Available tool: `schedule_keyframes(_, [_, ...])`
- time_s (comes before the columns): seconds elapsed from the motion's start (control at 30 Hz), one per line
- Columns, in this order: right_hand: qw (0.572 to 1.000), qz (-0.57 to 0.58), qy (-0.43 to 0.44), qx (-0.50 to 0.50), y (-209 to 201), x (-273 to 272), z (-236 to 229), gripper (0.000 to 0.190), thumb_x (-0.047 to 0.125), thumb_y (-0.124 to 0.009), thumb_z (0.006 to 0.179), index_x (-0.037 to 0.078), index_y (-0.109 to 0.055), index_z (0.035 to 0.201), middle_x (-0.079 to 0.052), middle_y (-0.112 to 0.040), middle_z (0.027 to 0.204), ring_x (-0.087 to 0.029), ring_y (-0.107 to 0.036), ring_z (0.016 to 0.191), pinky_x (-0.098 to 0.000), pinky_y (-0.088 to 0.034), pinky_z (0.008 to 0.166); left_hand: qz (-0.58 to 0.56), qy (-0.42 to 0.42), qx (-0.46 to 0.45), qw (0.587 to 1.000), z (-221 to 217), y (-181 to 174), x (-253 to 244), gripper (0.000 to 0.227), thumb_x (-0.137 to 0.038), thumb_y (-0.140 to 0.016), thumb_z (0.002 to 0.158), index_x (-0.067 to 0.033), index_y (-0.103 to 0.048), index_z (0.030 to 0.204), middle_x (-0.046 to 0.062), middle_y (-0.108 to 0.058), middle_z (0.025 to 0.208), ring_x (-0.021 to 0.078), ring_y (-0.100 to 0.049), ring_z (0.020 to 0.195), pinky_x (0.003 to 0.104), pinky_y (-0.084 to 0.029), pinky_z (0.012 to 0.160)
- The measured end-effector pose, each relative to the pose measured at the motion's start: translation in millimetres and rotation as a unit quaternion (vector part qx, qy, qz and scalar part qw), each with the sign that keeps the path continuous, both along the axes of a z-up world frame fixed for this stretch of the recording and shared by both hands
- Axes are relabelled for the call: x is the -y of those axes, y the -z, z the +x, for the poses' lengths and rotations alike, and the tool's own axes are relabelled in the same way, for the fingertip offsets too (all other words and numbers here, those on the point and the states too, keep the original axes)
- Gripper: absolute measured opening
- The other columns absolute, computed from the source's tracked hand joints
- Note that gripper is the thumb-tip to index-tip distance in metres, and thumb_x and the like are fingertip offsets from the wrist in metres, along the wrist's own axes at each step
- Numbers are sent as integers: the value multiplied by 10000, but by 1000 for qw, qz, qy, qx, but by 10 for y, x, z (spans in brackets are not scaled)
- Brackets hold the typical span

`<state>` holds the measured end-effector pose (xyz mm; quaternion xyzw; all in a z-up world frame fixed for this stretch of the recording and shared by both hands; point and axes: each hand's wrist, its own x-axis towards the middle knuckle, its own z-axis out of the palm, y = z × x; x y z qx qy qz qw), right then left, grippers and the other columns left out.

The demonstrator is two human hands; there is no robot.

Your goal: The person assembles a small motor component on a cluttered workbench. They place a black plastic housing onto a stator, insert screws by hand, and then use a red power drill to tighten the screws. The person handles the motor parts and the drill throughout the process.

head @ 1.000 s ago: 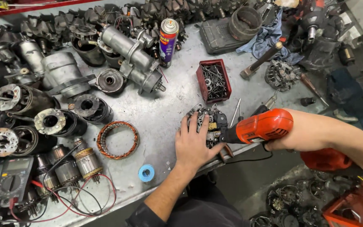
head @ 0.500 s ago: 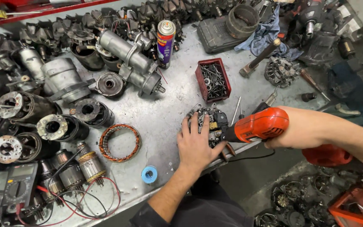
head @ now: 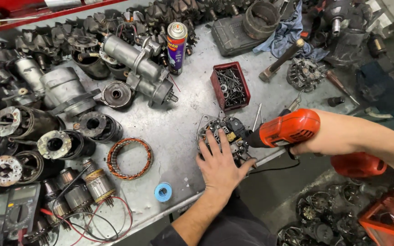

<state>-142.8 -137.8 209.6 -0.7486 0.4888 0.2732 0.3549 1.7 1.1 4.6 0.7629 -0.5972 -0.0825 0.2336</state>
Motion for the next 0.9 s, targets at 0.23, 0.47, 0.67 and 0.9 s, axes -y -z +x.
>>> schedule_keyframes(0.23, [999, 8, -27, 22, -2, 22, 24, 703, 162, -807, 697, 278, -686, 1380, 12, -773, 1183, -153, -701, 1082, -335, -546, 973, -11, -4, 17, 1000, -36, 22, -1, 1219, -775, -747, 655, 13, -374, 1507, 302, -348, 1523, 508, -393, 1306, 651, -425, 935])
schedule_keyframes(0.47, [998, 9, -50, -44, -69, 18, 146, 583, 210, -773, 714, 256, -721, 1293, -58, -817, 881, -198, -719, 837, -361, -596, 824, -5, -6, 16, 1000, -58, 16, -6, 1217, -774, -748, 659, 21, -372, 1501, 306, -349, 1516, 518, -388, 1312, 663, -428, 937])
schedule_keyframes(0.67, [996, 9, -24, -85, -17, 51, 88, 484, 202, -797, 737, 211, -733, 1217, -64, -822, 907, -204, -733, 870, -367, -599, 859, -3, -4, 17, 1000, -57, 7, -4, 1214, -767, -750, 667, 28, -373, 1504, 307, -350, 1516, 521, -395, 1305, 660, -432, 944])
schedule_keyframes(0.9, [998, 9, -59, -7, 21, 75, 41, 587, 178, -770, 704, 226, -733, 1288, -37, -832, 987, -191, -750, 899, -368, -596, 862, -16, -3, 21, 1000, -54, -1, -7, 1202, -763, -752, 673, 34, -388, 1495, 311, -358, 1511, 517, -408, 1305, 656, -437, 949])
